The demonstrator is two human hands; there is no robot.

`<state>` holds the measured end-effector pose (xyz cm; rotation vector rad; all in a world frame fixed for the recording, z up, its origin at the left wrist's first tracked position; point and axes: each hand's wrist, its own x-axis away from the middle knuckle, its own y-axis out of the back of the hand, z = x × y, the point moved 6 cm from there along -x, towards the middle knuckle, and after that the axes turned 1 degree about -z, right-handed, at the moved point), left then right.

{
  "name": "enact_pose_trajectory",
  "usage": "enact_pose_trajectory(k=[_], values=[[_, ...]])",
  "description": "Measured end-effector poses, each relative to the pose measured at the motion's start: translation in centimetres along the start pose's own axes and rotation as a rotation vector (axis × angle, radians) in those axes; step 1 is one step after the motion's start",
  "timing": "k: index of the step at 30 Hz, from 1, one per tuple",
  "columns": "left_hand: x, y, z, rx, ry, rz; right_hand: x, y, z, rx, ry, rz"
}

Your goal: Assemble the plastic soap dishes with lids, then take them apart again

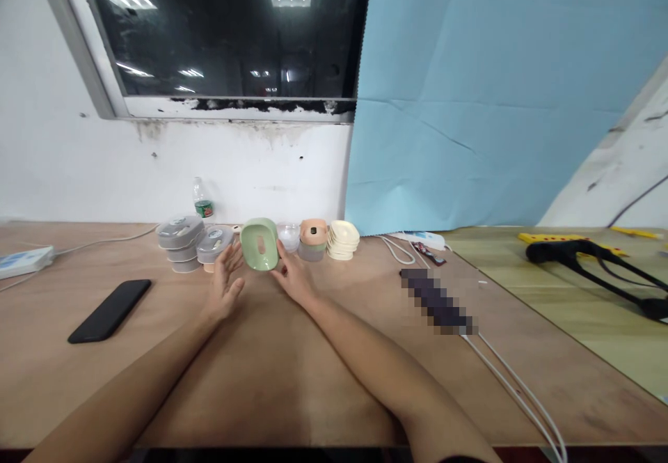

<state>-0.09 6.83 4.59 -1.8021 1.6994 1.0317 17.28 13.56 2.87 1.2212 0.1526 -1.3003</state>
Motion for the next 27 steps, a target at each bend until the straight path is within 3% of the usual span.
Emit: enact_pose_trajectory(k=[5, 14, 17, 21, 27], values=[[0.1, -0.2, -0.3, -0.002, 0.038, 0.008, -0.1, 0.5, 0.4, 0.045, 0.097, -0.024], [0.2, -0.8, -1.1, -0.061, -0.024, 0.109, -0.4, 1.2, 0.9, 0.104, 0.168, -0.017], [0.1, -0.7, -1.1, -0.239, -0.041, 0.134, -1.2, 3.2, -0.5, 0.181, 0.103, -0.13], [-0.4, 0.5, -0.3, -0.543, -0.035, 0.042, -2.2, 6.6, -3.8, 0.277, 0.0, -0.3], [-0.8, 2.1, 1.5, -0.66, 0.021, -0.004, -2.6, 9.1, -8.4, 0.295, -0.115, -0.354]])
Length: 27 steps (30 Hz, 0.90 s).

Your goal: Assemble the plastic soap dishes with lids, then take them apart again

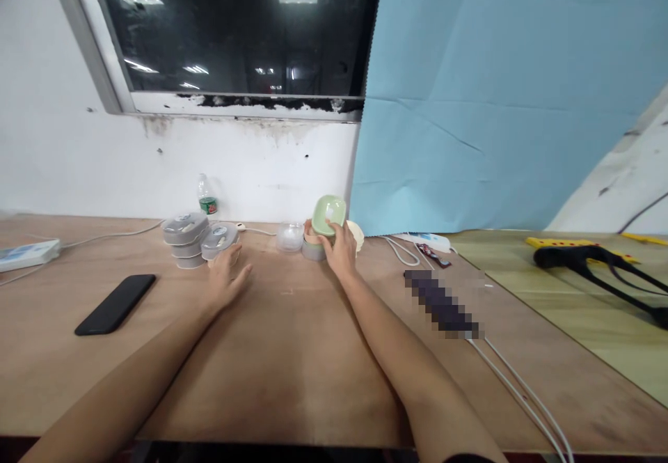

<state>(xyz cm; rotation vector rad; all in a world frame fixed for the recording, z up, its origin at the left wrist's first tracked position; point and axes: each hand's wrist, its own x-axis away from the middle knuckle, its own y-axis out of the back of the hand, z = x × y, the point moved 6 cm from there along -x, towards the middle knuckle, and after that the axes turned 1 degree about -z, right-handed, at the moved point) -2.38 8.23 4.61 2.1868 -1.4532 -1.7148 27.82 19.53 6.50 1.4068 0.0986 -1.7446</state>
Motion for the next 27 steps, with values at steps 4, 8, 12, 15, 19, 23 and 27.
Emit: enact_pose_trajectory(k=[4, 8, 12, 15, 19, 23, 27], values=[[0.1, -0.2, -0.3, 0.0, -0.011, 0.042, -0.6, -0.5, -0.7, -0.02, -0.061, 0.039], [0.1, -0.2, -0.7, -0.037, -0.039, 0.061, -1.5, -1.3, -0.4, 0.006, -0.119, 0.127], [0.2, -0.3, -0.5, -0.052, -0.04, 0.058, -1.7, -2.0, -0.5, 0.007, -0.169, 0.215], [0.1, -0.3, -0.4, -0.062, -0.046, 0.052, -1.6, -2.1, -0.5, -0.014, -0.156, 0.196], [-0.1, -0.1, 0.0, -0.124, -0.036, 0.048, -1.0, -1.7, -0.1, -0.002, -0.108, 0.141], [-0.5, 0.9, 1.4, -0.22, 0.01, -0.017, 0.6, -0.5, 1.4, 0.011, 0.045, -0.049], [-0.9, 2.3, 3.0, -0.315, 0.086, -0.139, 2.7, -0.7, 3.7, -0.009, 0.229, -0.042]])
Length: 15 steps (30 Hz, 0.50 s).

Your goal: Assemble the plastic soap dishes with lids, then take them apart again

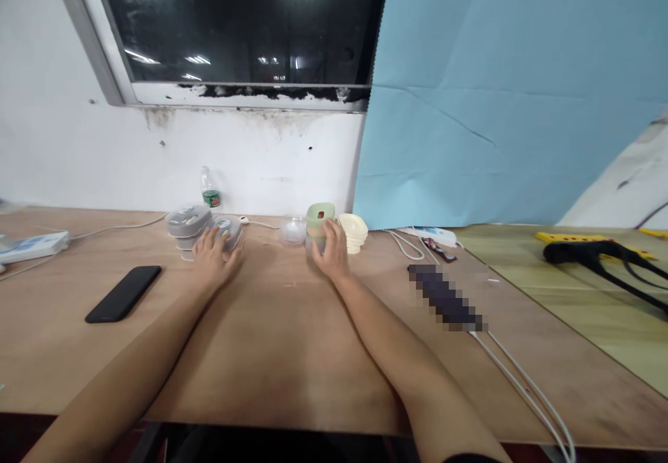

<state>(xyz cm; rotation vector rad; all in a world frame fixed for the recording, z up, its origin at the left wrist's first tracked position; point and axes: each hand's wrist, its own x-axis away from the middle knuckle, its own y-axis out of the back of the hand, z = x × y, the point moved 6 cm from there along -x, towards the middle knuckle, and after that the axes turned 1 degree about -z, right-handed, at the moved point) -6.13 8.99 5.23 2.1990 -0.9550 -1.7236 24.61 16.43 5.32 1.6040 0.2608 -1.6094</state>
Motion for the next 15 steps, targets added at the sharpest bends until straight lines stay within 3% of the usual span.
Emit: enact_pose_trajectory(k=[7, 15], values=[[-0.5, 0.0, 2.7, -0.131, 0.124, 0.024, 1.0, -1.4, 4.5, -0.137, 0.181, 0.146], [-0.4, -1.6, 3.8, 0.036, -0.017, 0.004, 0.7, -1.6, 3.7, -0.144, 0.153, 0.163]])
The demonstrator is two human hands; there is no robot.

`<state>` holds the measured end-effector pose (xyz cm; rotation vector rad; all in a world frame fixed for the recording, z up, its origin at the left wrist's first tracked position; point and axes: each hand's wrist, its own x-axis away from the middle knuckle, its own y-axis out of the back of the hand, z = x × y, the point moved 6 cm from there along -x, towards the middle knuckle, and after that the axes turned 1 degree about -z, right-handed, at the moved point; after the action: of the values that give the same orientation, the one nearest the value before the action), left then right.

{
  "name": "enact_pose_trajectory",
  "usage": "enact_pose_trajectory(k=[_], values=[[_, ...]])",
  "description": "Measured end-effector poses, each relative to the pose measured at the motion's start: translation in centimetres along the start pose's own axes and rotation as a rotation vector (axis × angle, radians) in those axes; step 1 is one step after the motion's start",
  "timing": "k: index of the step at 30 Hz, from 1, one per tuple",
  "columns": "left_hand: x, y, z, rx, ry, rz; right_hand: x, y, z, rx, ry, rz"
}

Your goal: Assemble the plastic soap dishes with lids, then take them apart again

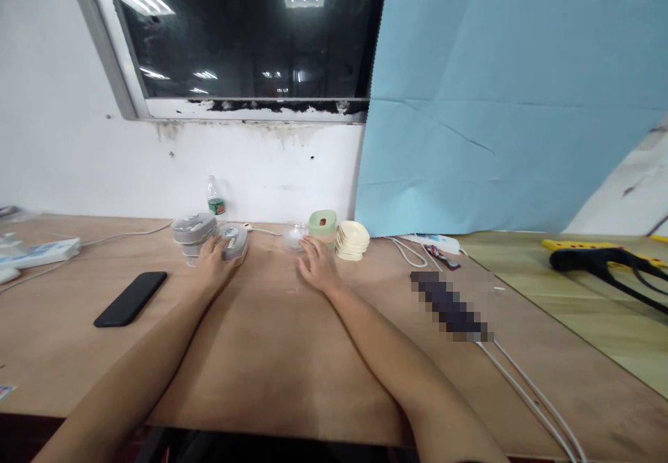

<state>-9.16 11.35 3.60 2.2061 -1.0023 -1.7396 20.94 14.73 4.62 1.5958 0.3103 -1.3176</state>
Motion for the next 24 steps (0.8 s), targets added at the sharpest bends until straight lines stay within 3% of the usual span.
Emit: enact_pose_trajectory(k=[4, 8, 16, 20, 24], values=[[0.3, -0.5, -0.7, 0.096, -0.049, 0.0, 0.0, 0.1, -0.3, 0.003, -0.013, 0.012], [0.6, -0.3, -3.1, 0.145, -0.118, 0.07, 0.0, 0.0, 0.1, -0.005, 0.009, 0.018], [2.8, -1.3, -10.2, 0.237, -0.345, 0.479, -0.2, -0.6, 0.9, -0.054, 0.014, 0.18], [3.1, -1.2, -11.2, 0.231, -0.335, 0.521, -0.1, -1.5, 1.1, -0.098, -0.012, 0.293], [3.2, -1.5, -10.3, 0.241, -0.219, 0.6, 0.2, -2.6, 0.8, -0.104, -0.079, 0.43]])
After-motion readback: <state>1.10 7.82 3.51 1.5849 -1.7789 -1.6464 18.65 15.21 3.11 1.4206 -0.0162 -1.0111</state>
